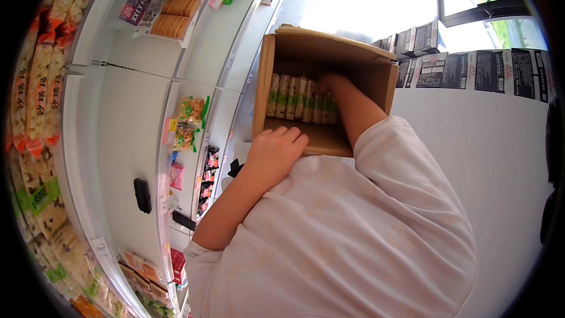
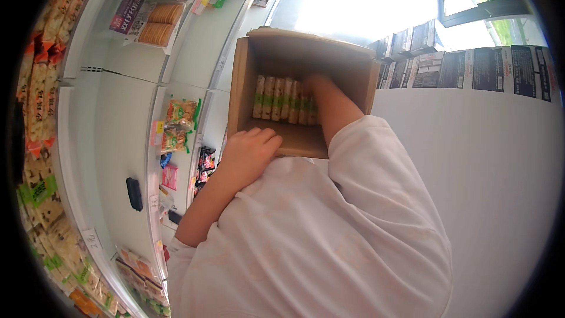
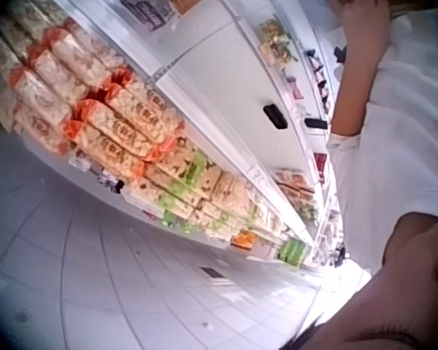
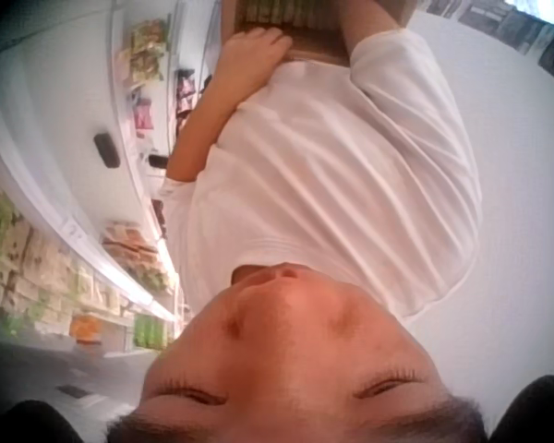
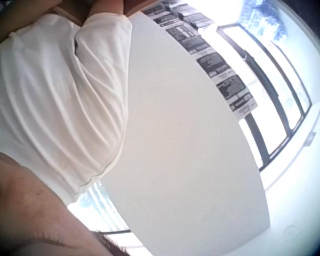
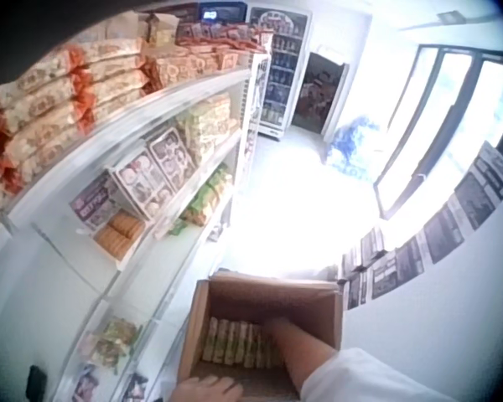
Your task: The person repeatedly picks packaged snack items from a shelf and places them into a cardboard box held in front of them. The person handles the items one at a time, transferring them from the display to the box throughout the clip.
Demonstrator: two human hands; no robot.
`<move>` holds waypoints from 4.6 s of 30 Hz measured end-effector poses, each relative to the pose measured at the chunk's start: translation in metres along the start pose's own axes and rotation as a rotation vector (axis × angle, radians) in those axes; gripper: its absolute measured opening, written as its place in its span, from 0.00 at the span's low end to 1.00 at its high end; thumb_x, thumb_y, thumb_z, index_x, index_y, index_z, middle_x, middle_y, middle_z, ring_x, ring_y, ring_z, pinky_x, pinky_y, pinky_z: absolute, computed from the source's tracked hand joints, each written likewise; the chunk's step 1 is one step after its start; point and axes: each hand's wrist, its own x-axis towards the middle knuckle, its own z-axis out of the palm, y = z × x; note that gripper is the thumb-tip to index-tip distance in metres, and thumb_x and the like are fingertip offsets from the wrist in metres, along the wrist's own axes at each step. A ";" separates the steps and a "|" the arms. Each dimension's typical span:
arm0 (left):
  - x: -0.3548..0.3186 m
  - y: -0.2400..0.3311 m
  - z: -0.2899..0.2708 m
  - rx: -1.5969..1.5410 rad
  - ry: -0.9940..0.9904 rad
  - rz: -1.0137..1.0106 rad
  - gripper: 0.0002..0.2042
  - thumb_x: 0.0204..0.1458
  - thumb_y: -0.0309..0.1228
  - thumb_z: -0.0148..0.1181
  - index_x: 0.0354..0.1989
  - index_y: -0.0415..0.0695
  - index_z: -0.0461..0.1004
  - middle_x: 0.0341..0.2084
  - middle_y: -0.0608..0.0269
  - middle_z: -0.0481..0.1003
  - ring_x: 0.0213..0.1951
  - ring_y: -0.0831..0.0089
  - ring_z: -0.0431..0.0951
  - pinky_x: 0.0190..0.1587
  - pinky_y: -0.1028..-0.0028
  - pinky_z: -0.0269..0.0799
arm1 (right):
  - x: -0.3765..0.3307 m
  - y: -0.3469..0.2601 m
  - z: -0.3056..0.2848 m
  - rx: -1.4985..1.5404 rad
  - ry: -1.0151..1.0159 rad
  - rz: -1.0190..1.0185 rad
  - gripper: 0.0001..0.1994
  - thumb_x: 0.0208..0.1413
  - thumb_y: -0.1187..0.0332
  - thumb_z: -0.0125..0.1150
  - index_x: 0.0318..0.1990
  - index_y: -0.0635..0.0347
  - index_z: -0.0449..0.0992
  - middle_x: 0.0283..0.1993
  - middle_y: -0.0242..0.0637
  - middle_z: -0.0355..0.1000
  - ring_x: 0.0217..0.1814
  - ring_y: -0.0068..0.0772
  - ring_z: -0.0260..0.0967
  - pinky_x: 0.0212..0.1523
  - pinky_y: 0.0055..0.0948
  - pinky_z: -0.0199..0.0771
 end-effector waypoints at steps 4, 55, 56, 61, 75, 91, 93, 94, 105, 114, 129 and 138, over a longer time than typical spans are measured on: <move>0.001 -0.002 0.004 -0.006 0.002 -0.003 0.09 0.48 0.33 0.69 0.37 0.49 0.77 0.34 0.68 0.75 0.40 0.67 0.80 0.40 0.64 0.76 | 0.004 -0.012 -0.003 0.011 0.033 -0.127 0.30 0.55 0.63 0.74 0.66 0.60 0.77 0.62 0.52 0.79 0.59 0.53 0.80 0.55 0.55 0.82; -0.036 -0.023 -0.043 -0.672 0.441 -0.048 0.09 0.62 0.28 0.63 0.48 0.42 0.80 0.42 0.55 0.80 0.45 0.52 0.80 0.49 0.57 0.76 | -0.267 -0.174 -0.141 -0.216 0.343 -0.631 0.18 0.60 0.65 0.68 0.55 0.62 0.81 0.50 0.54 0.81 0.57 0.59 0.77 0.56 0.46 0.78; -0.045 -0.022 -0.051 -0.669 0.493 -0.056 0.09 0.61 0.27 0.64 0.48 0.42 0.81 0.41 0.55 0.80 0.45 0.51 0.80 0.48 0.57 0.76 | -0.286 -0.179 -0.142 -0.174 0.409 -0.697 0.18 0.59 0.66 0.69 0.55 0.62 0.81 0.50 0.54 0.81 0.57 0.59 0.77 0.56 0.46 0.78; -0.106 -0.019 -0.092 -0.524 0.824 -0.126 0.11 0.58 0.22 0.65 0.49 0.42 0.81 0.43 0.55 0.81 0.45 0.51 0.80 0.48 0.58 0.77 | -0.318 -0.229 -0.134 -0.232 0.566 -0.974 0.22 0.57 0.70 0.70 0.60 0.59 0.79 0.63 0.47 0.77 0.65 0.56 0.74 0.64 0.48 0.76; -0.292 0.044 -0.138 0.540 1.684 -0.710 0.16 0.54 0.20 0.58 0.52 0.32 0.76 0.56 0.38 0.76 0.57 0.46 0.78 0.61 0.53 0.73 | -0.439 -0.478 -0.087 -0.376 1.055 -1.988 0.27 0.48 0.76 0.69 0.60 0.60 0.79 0.74 0.49 0.66 0.77 0.60 0.63 0.72 0.57 0.67; -0.308 0.037 -0.117 0.555 1.318 -1.133 0.42 0.54 0.35 0.66 0.79 0.41 0.58 0.79 0.25 0.41 0.80 0.28 0.43 0.76 0.34 0.40 | -0.467 -0.536 -0.067 -0.573 1.163 -1.832 0.34 0.48 0.67 0.74 0.66 0.59 0.75 0.70 0.45 0.70 0.74 0.52 0.66 0.74 0.57 0.62; -0.306 0.034 -0.119 0.563 1.302 -1.149 0.41 0.54 0.36 0.66 0.79 0.41 0.59 0.79 0.24 0.40 0.80 0.27 0.41 0.76 0.34 0.39 | -0.467 -0.535 -0.067 -0.573 1.188 -1.828 0.34 0.46 0.67 0.75 0.65 0.58 0.75 0.67 0.44 0.70 0.72 0.51 0.66 0.73 0.57 0.63; -0.305 0.034 -0.119 0.567 1.295 -1.159 0.41 0.54 0.35 0.66 0.78 0.42 0.60 0.79 0.23 0.40 0.80 0.26 0.41 0.76 0.34 0.39 | -0.467 -0.535 -0.066 -0.564 1.206 -1.832 0.35 0.45 0.67 0.76 0.64 0.58 0.75 0.64 0.43 0.71 0.70 0.49 0.67 0.71 0.57 0.64; -0.309 0.030 -0.114 0.605 1.250 -1.173 0.38 0.54 0.37 0.67 0.76 0.43 0.65 0.79 0.22 0.41 0.80 0.26 0.42 0.76 0.34 0.39 | -0.476 -0.545 -0.069 -0.590 1.184 -1.777 0.41 0.36 0.67 0.82 0.65 0.51 0.74 0.55 0.38 0.72 0.62 0.48 0.68 0.61 0.50 0.68; -0.312 0.035 -0.113 0.497 1.364 -1.046 0.39 0.53 0.35 0.68 0.75 0.41 0.63 0.79 0.23 0.43 0.79 0.26 0.42 0.76 0.33 0.37 | -0.476 -0.536 -0.078 -0.408 1.207 -1.805 0.44 0.29 0.70 0.87 0.63 0.48 0.77 0.56 0.36 0.74 0.58 0.47 0.73 0.56 0.45 0.76; -0.283 0.022 -0.138 0.585 1.517 -0.372 0.46 0.56 0.44 0.70 0.79 0.43 0.52 0.74 0.28 0.53 0.75 0.33 0.59 0.72 0.41 0.60 | -0.416 -0.434 -0.101 -0.201 1.406 -1.969 0.27 0.37 0.76 0.71 0.52 0.56 0.84 0.47 0.40 0.74 0.45 0.47 0.76 0.45 0.44 0.77; -0.215 -0.006 -0.160 0.265 1.225 -0.037 0.52 0.46 0.46 0.83 0.75 0.38 0.58 0.61 0.33 0.71 0.59 0.45 0.77 0.56 0.56 0.78 | -0.399 -0.341 -0.090 -0.077 1.157 -1.636 0.33 0.34 0.69 0.77 0.56 0.52 0.84 0.47 0.36 0.74 0.44 0.40 0.74 0.46 0.39 0.74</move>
